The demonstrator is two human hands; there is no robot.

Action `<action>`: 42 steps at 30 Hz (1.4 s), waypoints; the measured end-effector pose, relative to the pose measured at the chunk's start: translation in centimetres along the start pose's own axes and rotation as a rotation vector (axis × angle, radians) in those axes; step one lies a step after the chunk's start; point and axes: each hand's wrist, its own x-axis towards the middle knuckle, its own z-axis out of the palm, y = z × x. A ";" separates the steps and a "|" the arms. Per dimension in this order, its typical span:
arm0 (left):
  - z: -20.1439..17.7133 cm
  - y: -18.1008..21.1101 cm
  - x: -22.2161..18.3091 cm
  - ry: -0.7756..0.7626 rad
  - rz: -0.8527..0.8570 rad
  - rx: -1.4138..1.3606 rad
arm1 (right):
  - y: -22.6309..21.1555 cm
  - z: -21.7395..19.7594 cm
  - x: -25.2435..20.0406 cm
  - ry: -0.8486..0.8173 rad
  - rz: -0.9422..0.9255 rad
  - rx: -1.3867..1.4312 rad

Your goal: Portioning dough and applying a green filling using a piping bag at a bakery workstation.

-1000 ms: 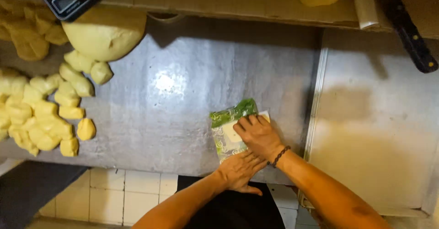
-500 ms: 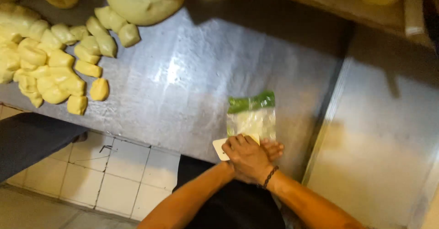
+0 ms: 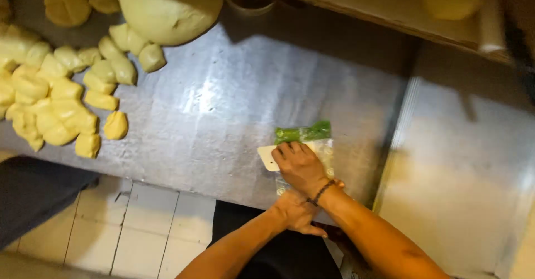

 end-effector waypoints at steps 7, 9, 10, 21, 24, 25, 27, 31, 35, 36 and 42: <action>-0.9 0.7 0.4 0.204 0.149 0.002 | 0.4 -0.8 -1.0 -0.046 0.098 0.186; -2.3 1.8 0.1 -0.084 0.021 0.069 | 1.1 -2.8 -3.2 0.111 0.178 0.241; -2.7 2.6 -0.3 -0.374 -0.119 0.116 | 1.3 -3.6 -4.4 0.251 0.254 0.310; -8.7 1.5 -3.5 0.283 -0.262 0.245 | 2.1 -3.1 -8.4 0.102 0.651 -0.078; -13.2 0.3 -2.4 0.471 -0.468 0.365 | 0.3 2.9 -9.7 0.214 0.603 0.080; -14.2 0.4 -2.0 0.506 -0.552 0.414 | -0.3 5.2 -10.8 0.226 0.609 0.193; -14.1 -1.0 -3.0 0.467 -0.660 0.256 | -3.1 3.9 -8.7 0.147 0.731 0.277; -14.7 -4.0 -7.2 0.450 -0.722 0.218 | -6.3 4.6 -5.7 0.081 0.731 0.465; -16.8 -6.9 -12.6 0.514 -0.769 0.243 | -8.0 5.3 -2.2 -0.003 0.601 0.445; -17.7 -7.4 -13.7 0.531 -0.741 0.252 | -8.7 5.4 -1.3 -0.040 0.563 0.422; -29.2 -11.5 -18.3 0.698 -0.683 0.087 | -5.2 11.2 7.1 0.178 0.370 0.390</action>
